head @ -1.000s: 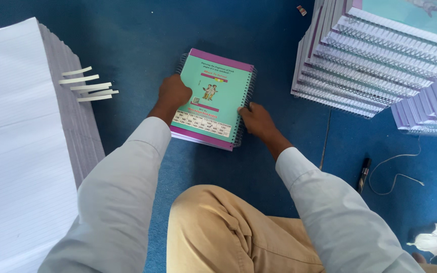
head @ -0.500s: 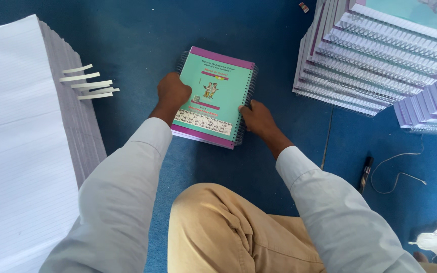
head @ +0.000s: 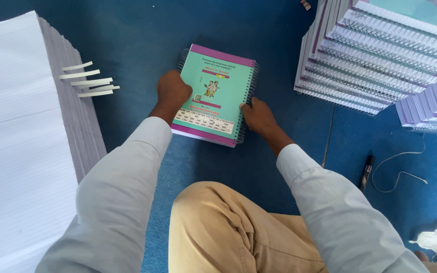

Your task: The person sits on the floor and repeatedly picks up spiral-bound notebooks from a stack. They use a black marker to write on the back cover of each notebook, then place the marked notebook onto a separate growing pile. The process is repeated for multiple notebooks.

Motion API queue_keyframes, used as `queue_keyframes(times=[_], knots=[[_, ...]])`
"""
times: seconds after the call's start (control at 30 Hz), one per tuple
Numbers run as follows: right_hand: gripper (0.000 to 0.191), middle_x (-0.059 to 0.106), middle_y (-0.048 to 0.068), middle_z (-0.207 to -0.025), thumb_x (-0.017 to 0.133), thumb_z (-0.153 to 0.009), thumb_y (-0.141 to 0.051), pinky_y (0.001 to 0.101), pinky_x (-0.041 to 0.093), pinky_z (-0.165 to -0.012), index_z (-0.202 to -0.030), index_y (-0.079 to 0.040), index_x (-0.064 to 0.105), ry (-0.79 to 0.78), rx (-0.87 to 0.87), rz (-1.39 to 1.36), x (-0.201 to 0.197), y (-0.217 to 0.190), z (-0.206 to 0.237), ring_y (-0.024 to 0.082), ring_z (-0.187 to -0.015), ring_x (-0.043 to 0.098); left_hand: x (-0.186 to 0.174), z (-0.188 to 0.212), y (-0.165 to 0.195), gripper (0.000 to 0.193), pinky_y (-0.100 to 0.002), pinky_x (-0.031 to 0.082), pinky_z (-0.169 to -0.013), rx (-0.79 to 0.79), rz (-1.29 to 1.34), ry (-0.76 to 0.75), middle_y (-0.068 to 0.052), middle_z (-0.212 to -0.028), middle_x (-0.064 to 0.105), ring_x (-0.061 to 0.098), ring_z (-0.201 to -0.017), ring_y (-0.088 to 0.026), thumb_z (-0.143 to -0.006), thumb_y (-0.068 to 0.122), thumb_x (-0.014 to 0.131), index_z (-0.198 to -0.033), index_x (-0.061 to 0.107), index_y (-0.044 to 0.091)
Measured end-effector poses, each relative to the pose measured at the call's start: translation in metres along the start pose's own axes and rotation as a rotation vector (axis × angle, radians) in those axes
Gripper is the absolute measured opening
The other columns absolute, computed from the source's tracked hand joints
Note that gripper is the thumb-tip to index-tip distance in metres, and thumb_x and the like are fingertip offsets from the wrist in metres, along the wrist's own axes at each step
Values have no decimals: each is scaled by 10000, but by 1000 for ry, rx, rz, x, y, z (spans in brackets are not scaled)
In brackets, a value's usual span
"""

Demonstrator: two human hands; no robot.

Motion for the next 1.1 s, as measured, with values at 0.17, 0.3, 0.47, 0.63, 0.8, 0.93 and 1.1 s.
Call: queue_keyframes(times=[0.17,0.3,0.47,0.63,0.8,0.93,1.1], knots=[[347,667,160,-833,523,-1027,-326,376,529,-614,-1033,14,596,-4,5,50,0,5,-4,212,-673,652,3,5,2,405,-492,555,-903,28,-35,40,-271,-1147,654,658,-1052,-441,-783,68,771,-1153,650,-41],[422,670,147,-848,537,-1018,-372,358,527,-644,-1066,41,608,-4,-57,87,-5,6,-2,212,-724,673,4,16,12,480,-571,503,-877,98,-101,93,-261,-1225,533,524,-1156,-451,-779,18,734,-1243,613,20],[841,646,192,-962,579,-974,-490,390,556,-621,-1430,165,315,-42,-19,-76,-27,2,17,235,-762,685,-3,26,32,366,-575,461,-914,158,-208,89,-227,-1227,534,492,-1178,-421,-772,36,745,-1129,672,4],[865,674,253,-1077,572,-959,-514,331,553,-655,-1532,74,301,18,-94,-39,-74,-1,39,243,-803,701,3,27,77,319,-583,459,-932,241,-148,99,-217,-1229,562,489,-1207,-431,-787,82,750,-1092,700,6],[748,655,197,-1139,561,-972,-487,339,571,-648,-1496,23,402,105,-74,7,-134,7,62,225,-860,712,25,25,144,410,-535,485,-944,414,43,116,-191,-1248,596,519,-1201,-411,-794,59,730,-1203,709,72],[697,689,195,-1092,567,-979,-452,339,553,-647,-1473,22,439,173,-53,5,-178,27,75,216,-840,694,48,28,199,344,-455,510,-947,552,216,95,-169,-1151,643,592,-1113,-363,-797,132,807,-1128,734,80],[604,674,152,-1103,613,-975,-385,322,562,-615,-1395,34,498,282,-110,-120,-235,69,82,191,-778,679,71,41,269,376,-401,540,-877,699,456,57,-133,-1087,672,675,-1001,-276,-820,127,807,-1176,699,67]])
Point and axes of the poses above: each hand's wrist, its own z-axis away from the middle knuckle, its own x-axis out of the palm, y = z × x, the point moved 1 cm from there along -z, towards the middle knuckle
